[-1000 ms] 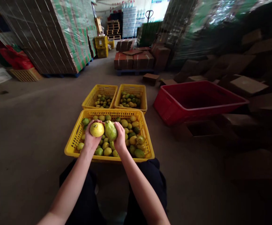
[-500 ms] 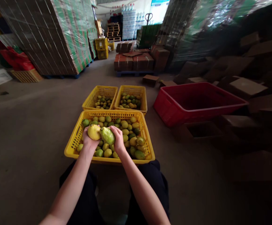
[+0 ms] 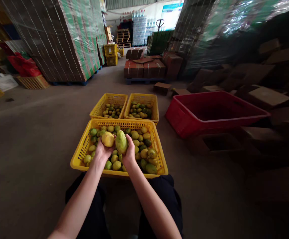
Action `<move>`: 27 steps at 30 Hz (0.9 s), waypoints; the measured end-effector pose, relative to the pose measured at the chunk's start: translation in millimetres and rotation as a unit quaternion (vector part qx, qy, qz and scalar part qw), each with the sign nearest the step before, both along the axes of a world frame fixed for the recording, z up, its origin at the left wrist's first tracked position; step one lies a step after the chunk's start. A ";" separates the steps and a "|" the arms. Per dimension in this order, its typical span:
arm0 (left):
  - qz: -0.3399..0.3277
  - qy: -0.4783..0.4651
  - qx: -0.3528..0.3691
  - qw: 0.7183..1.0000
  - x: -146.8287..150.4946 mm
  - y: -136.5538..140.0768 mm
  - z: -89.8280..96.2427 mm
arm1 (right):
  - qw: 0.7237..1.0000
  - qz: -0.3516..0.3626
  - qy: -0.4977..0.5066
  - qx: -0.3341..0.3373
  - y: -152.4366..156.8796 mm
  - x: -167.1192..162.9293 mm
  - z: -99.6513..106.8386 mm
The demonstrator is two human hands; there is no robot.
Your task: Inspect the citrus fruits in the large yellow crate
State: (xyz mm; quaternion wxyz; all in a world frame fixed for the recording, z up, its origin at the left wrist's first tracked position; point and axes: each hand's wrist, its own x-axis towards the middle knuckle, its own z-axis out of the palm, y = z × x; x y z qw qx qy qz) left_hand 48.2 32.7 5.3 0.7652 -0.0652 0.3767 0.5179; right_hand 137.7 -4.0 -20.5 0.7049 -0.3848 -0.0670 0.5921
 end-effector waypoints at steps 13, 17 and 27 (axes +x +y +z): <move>0.050 -0.001 -0.009 0.999 -10.4 -0.7 4.6 | 0.994 0.031 0.055 -0.089 4.2 3.9 -8.6; 0.012 0.004 0.002 1.000 -8.2 -2.0 4.2 | 0.986 0.057 0.104 -0.118 1.9 3.4 -2.9; 0.056 0.003 -0.022 0.998 -16.2 4.0 -2.3 | 0.978 0.036 0.146 -0.147 6.7 5.8 -2.8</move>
